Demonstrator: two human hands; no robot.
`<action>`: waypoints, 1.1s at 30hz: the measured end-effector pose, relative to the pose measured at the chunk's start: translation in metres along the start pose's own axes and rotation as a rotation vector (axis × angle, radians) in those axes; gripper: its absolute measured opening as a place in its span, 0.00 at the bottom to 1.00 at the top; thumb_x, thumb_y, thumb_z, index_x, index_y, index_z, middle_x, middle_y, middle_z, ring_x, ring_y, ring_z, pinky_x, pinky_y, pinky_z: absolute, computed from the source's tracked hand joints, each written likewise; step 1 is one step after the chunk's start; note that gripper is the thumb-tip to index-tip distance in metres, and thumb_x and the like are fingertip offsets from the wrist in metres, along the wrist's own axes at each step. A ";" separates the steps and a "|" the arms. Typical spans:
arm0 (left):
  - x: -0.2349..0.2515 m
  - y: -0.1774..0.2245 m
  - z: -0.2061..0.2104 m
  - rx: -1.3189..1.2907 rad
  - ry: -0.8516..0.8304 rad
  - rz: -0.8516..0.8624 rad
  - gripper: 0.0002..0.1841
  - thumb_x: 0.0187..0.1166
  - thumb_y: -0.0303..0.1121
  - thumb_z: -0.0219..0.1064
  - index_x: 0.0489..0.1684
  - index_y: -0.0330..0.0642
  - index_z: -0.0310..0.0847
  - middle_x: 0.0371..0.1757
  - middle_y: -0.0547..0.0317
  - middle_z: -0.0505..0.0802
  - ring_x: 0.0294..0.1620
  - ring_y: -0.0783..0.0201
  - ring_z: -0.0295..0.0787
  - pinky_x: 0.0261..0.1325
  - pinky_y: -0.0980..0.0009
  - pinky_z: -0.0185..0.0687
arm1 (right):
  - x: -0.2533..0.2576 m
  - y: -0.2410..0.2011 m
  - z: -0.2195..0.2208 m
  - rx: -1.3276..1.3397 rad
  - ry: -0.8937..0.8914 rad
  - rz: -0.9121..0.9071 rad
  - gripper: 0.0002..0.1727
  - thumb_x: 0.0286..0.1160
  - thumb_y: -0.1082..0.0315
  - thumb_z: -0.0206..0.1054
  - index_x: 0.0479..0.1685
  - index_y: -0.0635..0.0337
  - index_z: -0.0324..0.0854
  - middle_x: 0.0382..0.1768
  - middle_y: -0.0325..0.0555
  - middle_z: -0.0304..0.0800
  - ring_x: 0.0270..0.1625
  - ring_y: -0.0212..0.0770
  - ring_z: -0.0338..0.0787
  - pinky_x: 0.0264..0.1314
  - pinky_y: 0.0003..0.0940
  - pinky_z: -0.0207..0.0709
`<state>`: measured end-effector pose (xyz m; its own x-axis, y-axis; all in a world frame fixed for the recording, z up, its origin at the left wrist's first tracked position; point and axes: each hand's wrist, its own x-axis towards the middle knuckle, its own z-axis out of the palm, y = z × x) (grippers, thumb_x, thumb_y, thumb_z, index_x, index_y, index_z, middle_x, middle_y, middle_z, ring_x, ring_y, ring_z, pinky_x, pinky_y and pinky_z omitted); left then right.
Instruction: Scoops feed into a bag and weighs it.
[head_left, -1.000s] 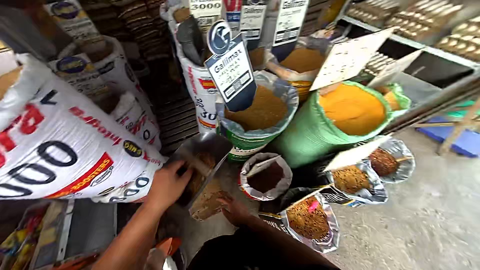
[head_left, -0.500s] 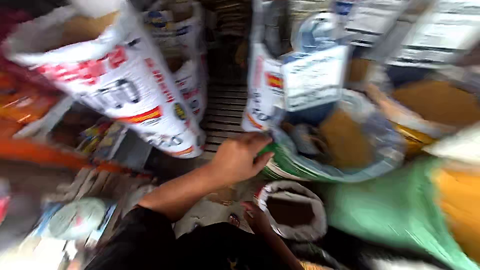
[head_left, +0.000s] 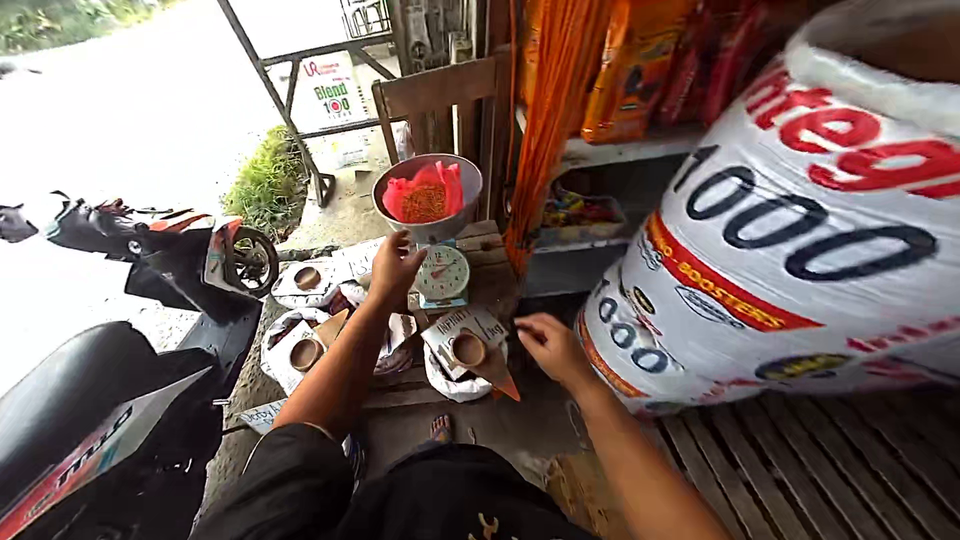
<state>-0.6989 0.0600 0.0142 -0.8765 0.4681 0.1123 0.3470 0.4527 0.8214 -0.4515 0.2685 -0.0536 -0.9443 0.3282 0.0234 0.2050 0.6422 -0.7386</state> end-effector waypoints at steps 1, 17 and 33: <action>0.026 -0.007 -0.006 -0.002 0.085 -0.013 0.39 0.75 0.40 0.77 0.85 0.33 0.65 0.74 0.31 0.82 0.72 0.40 0.83 0.74 0.44 0.79 | 0.045 -0.018 -0.003 -0.041 0.056 -0.068 0.19 0.85 0.62 0.62 0.65 0.62 0.87 0.65 0.59 0.87 0.65 0.53 0.88 0.72 0.52 0.80; 0.208 0.032 -0.014 0.154 -0.132 -0.084 0.27 0.84 0.32 0.61 0.83 0.42 0.70 0.66 0.35 0.90 0.69 0.39 0.87 0.71 0.36 0.79 | 0.364 -0.132 0.009 0.694 0.045 0.274 0.25 0.91 0.66 0.46 0.84 0.62 0.61 0.58 0.58 0.86 0.52 0.46 0.90 0.55 0.45 0.84; 0.022 0.037 -0.064 0.424 -0.196 0.126 0.19 0.84 0.31 0.65 0.72 0.45 0.83 0.83 0.45 0.78 0.75 0.47 0.83 0.72 0.46 0.82 | 0.416 -0.181 -0.013 0.902 -0.268 0.244 0.19 0.87 0.47 0.52 0.59 0.49 0.76 0.27 0.30 0.78 0.22 0.26 0.77 0.26 0.25 0.76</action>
<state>-0.7271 0.0385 0.0832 -0.7540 0.6545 0.0554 0.5873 0.6339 0.5032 -0.8783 0.2977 0.0982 -0.9522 0.1414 -0.2706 0.2340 -0.2316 -0.9443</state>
